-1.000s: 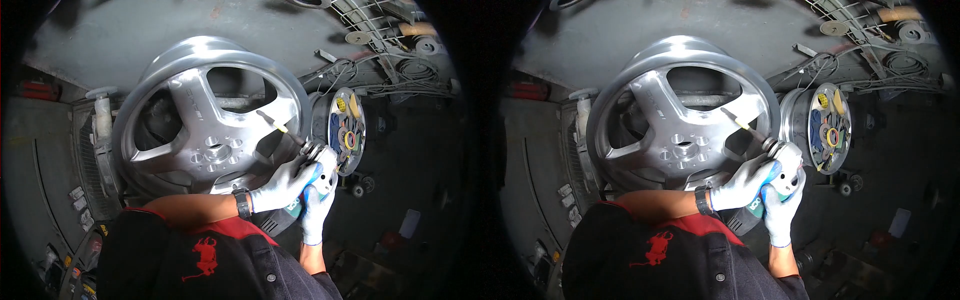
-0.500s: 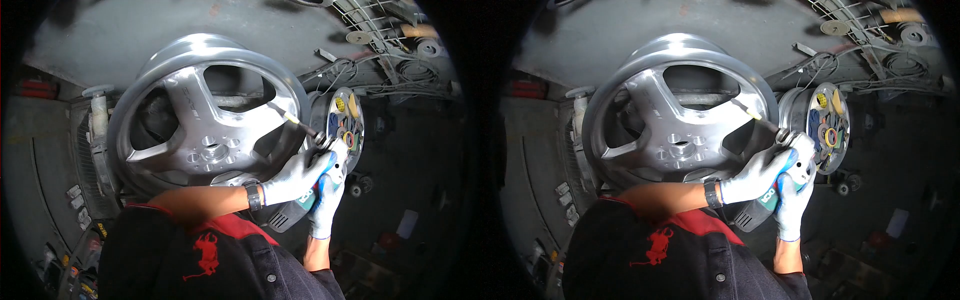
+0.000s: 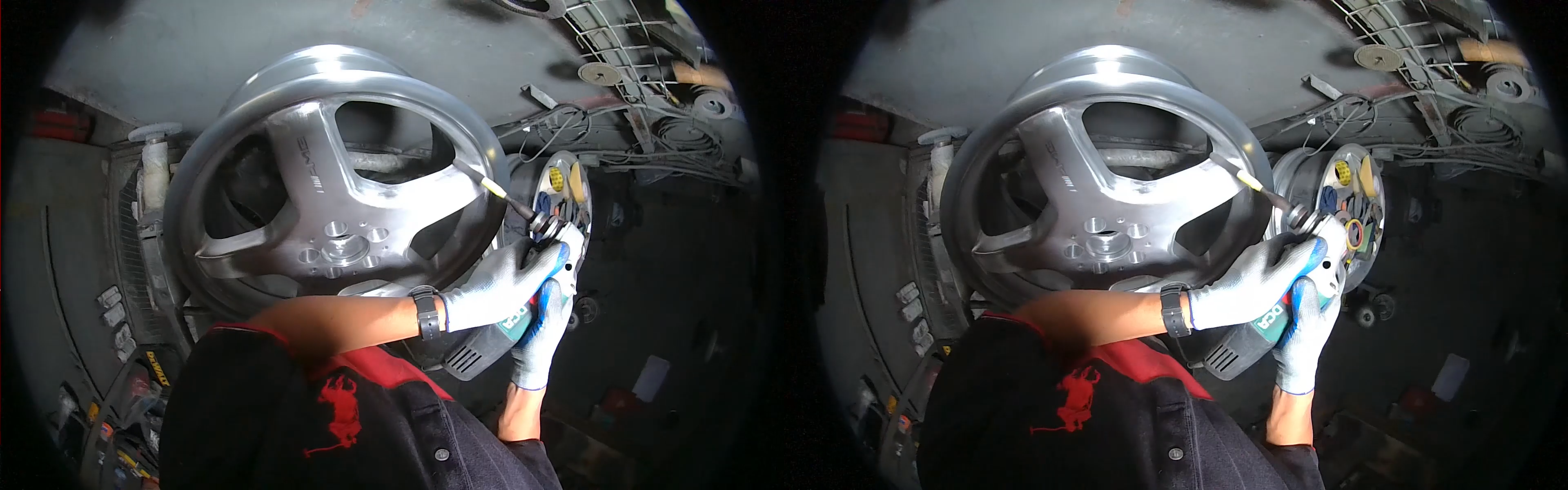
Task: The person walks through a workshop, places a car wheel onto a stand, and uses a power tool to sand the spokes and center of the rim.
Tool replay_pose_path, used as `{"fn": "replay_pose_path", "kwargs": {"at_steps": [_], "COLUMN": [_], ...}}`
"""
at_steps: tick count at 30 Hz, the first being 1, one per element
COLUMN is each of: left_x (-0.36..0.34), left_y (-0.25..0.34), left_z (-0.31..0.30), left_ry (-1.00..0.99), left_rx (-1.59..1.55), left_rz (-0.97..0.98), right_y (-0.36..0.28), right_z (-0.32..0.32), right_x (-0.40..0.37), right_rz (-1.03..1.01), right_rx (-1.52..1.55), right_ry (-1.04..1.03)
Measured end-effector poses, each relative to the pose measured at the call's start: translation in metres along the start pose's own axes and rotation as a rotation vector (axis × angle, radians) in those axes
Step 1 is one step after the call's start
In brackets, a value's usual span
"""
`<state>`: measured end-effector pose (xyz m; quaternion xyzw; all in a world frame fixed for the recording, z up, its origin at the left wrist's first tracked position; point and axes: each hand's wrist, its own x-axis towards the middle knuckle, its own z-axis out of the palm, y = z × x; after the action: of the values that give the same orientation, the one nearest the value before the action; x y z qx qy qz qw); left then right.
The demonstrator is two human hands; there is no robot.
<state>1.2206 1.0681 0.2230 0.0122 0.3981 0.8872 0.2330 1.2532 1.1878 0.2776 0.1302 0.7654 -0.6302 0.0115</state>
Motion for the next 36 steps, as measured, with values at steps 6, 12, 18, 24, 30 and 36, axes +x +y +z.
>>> {"fn": "replay_pose_path", "kwargs": {"at_steps": [6,12,18,24,30,36], "left_x": [-0.001,0.001,0.013,-0.012,-0.004,-0.012], "left_y": [-0.005,0.004,-0.005,0.005,0.008,-0.003], "left_z": [0.007,0.005,0.003,0.004,-0.001,0.001], "left_ry": [0.159,0.111,0.052,0.167,0.049,0.180], "left_rx": [0.009,-0.010,-0.029,-0.065,-0.035,0.023], "left_rz": [0.128,0.077,0.043,0.123,0.033,0.099], "right_y": [-0.004,-0.007,-0.011,-0.002,-0.005,0.002], "right_z": [0.000,0.003,0.002,0.003,0.004,0.002], "right_x": [0.003,0.007,0.010,0.000,0.000,-0.006], "right_rz": [-0.043,-0.071,0.009,-0.034,0.003,-0.012], "right_rx": [0.028,-0.012,-0.008,-0.013,-0.069,-0.032], "right_ry": [-0.088,-0.098,-0.044,-0.112,-0.019,-0.058]}}
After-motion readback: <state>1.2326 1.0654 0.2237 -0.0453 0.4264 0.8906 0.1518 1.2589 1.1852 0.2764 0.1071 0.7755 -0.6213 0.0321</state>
